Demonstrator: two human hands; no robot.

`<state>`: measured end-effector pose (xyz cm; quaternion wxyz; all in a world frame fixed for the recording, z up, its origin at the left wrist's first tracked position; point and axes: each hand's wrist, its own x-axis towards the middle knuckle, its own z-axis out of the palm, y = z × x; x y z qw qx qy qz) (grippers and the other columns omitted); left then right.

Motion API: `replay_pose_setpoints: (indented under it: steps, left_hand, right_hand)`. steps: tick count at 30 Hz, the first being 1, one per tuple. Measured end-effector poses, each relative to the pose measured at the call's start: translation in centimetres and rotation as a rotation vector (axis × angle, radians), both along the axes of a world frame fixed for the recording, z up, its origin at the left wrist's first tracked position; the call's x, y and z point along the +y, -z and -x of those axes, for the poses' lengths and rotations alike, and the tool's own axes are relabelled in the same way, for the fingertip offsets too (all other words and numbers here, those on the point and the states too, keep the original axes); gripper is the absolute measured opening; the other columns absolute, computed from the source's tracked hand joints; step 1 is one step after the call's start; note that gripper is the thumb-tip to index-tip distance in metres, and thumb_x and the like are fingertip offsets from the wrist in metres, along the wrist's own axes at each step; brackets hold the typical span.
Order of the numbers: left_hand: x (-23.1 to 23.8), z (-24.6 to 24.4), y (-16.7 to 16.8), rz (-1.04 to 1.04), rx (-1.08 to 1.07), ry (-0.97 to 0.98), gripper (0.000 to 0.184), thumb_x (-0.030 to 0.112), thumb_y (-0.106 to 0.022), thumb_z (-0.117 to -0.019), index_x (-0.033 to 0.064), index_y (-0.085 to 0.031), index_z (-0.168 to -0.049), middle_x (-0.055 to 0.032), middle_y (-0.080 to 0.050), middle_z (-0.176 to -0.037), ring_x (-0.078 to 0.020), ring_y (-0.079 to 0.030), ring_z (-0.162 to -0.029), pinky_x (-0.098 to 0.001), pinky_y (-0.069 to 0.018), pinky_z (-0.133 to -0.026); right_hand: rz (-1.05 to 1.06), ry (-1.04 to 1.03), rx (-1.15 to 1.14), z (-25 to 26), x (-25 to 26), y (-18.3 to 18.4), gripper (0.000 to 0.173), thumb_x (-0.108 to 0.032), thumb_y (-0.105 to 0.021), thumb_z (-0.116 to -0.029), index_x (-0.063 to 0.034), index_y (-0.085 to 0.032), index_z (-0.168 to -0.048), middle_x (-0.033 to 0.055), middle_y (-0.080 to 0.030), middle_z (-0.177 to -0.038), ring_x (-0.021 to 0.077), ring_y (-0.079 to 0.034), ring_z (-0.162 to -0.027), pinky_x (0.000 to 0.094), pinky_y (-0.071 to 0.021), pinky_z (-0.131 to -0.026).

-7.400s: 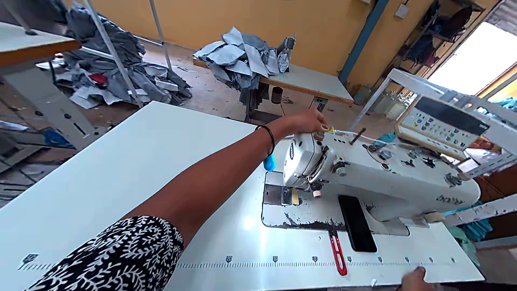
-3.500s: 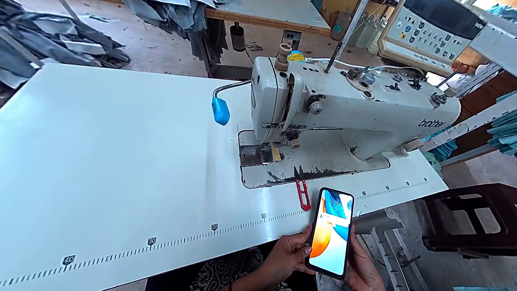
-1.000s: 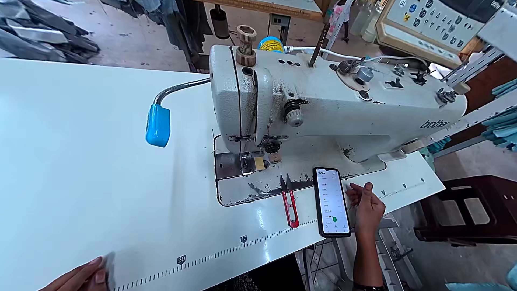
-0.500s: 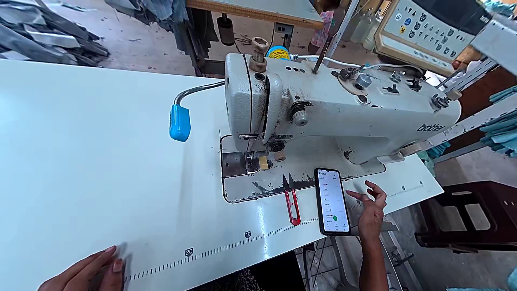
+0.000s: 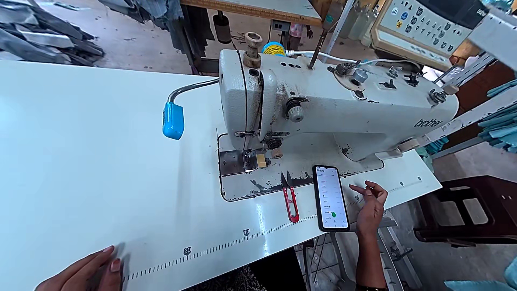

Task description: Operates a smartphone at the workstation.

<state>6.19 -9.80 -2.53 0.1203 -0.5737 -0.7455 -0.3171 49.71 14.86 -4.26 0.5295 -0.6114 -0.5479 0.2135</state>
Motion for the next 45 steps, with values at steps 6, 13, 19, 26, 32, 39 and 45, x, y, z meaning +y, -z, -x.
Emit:
replay_pose_setpoints:
  steps: [6, 13, 19, 26, 32, 39, 45]
  left_hand:
    - [0.21, -0.19, -0.31, 0.006, 0.021, -0.014, 0.026, 0.008, -0.055, -0.0987, -0.0143, -0.069, -0.101, -0.0326, -0.069, -0.098, -0.0348, -0.067, -0.096, -0.0297, -0.05, -0.091]
    - [0.22, -0.28, -0.4, 0.017, 0.025, -0.023, 0.027, 0.008, -0.054, -0.0987, -0.0142, -0.069, -0.101, -0.032, -0.07, -0.099, -0.0355, -0.068, -0.097, -0.0298, -0.05, -0.091]
    - [0.12, -0.22, -0.35, 0.03, 0.025, -0.034, 0.029, 0.01, -0.053, -0.0995, -0.014, -0.069, -0.102, -0.0317, -0.07, -0.099, -0.0363, -0.067, -0.098, -0.0326, -0.0486, -0.093]
    - [0.23, -0.2, -0.27, 0.016, 0.03, -0.022, 0.028, 0.008, -0.053, -0.0996, -0.015, -0.069, -0.1, -0.0322, -0.069, -0.099, -0.0366, -0.067, -0.096, -0.0335, -0.0488, -0.091]
    - [0.34, -0.5, -0.74, 0.044, 0.029, -0.025, 0.032, 0.01, -0.05, -0.101, -0.0161, -0.069, -0.102, -0.0335, -0.069, -0.1, -0.038, -0.067, -0.099, -0.0342, -0.0483, -0.095]
    - [0.45, -0.56, -0.86, 0.039, 0.038, -0.008, 0.034, 0.012, -0.049, -0.1017, -0.0159, -0.069, -0.103, -0.0331, -0.07, -0.1, -0.0385, -0.068, -0.099, -0.0333, -0.048, -0.096]
    - [0.46, -0.63, -0.88, 0.032, 0.043, -0.007, 0.032, 0.011, -0.051, -0.1009, -0.0152, -0.069, -0.101, -0.0325, -0.07, -0.098, -0.0375, -0.068, -0.098, -0.0317, -0.0484, -0.093]
  right_hand:
    - [-0.051, -0.022, -0.05, -0.05, -0.08, 0.29, 0.042, -0.023, -0.035, -0.1027, 0.0002, -0.07, -0.106, 0.0159, -0.052, -0.126, 0.0198, -0.047, -0.121, 0.0377, -0.0347, -0.105]
    - [-0.074, -0.045, -0.064, -0.11, -0.03, 0.52, 0.041, -0.021, -0.038, -0.1018, -0.0014, -0.073, -0.095, 0.0128, -0.053, -0.124, 0.0182, -0.046, -0.123, 0.036, -0.0343, -0.108]
    - [-0.067, -0.056, -0.043, -0.15, -0.06, 0.5, 0.041, -0.021, -0.039, -0.1032, -0.001, -0.074, -0.098, 0.0103, -0.055, -0.12, 0.0136, -0.049, -0.117, 0.0298, -0.038, -0.103]
    - [-0.047, -0.087, -0.009, -0.25, -0.29, 0.41, 0.04, -0.021, -0.037, -0.1032, 0.005, -0.068, -0.105, 0.014, -0.059, -0.12, 0.0138, -0.056, -0.114, 0.0307, -0.0453, -0.1]
    - [-0.081, -0.072, -0.052, -0.15, -0.17, 0.59, 0.036, -0.015, -0.042, -0.1028, 0.0051, -0.071, -0.098, 0.0116, -0.061, -0.115, 0.0104, -0.056, -0.112, 0.0254, -0.0444, -0.098]
    - [-0.086, -0.066, -0.09, -0.05, -0.13, 0.7, 0.031, -0.014, -0.046, -0.1012, 0.0031, -0.072, -0.097, 0.01, -0.063, -0.112, 0.0099, -0.057, -0.109, 0.0246, -0.0444, -0.096]
    - [-0.083, -0.077, -0.073, -0.05, -0.19, 0.62, 0.033, -0.015, -0.044, -0.102, 0.003, -0.072, -0.097, 0.0096, -0.064, -0.112, 0.01, -0.057, -0.11, 0.0251, -0.0449, -0.096]
